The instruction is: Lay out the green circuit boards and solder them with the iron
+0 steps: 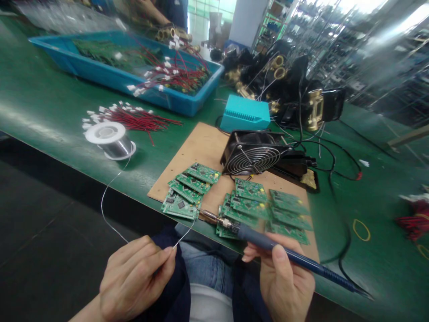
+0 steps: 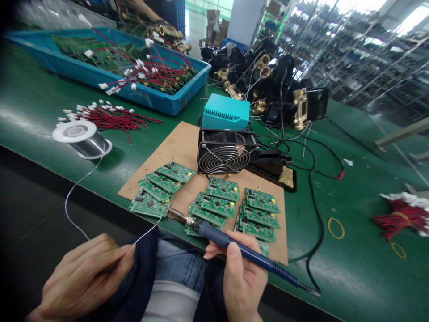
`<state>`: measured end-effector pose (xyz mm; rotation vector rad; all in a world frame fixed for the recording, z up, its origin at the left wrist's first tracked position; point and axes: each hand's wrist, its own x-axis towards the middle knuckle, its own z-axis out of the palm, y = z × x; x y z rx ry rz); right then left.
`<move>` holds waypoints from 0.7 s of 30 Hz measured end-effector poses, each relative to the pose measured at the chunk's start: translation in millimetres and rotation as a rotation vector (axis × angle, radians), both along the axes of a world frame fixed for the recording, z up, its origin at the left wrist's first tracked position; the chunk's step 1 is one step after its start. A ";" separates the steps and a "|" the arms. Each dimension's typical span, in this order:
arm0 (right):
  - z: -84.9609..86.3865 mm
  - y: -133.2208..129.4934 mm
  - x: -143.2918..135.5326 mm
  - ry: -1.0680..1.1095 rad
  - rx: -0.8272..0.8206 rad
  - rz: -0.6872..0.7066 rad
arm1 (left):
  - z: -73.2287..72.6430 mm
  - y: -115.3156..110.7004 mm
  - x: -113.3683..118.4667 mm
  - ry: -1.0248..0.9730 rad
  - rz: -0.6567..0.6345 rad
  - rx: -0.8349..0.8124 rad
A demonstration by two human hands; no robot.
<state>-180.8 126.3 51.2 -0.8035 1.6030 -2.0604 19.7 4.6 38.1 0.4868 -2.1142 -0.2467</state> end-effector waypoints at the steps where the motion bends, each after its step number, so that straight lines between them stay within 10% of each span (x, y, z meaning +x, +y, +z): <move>1: -0.3 0.0 -0.4 -0.001 0.010 0.008 | -0.2 -0.5 -0.3 -0.001 -0.008 -0.008; 21: -1.1 -2.2 -0.6 -0.015 -0.027 -0.004 | 1.0 -2.6 -2.5 0.026 -0.017 -0.037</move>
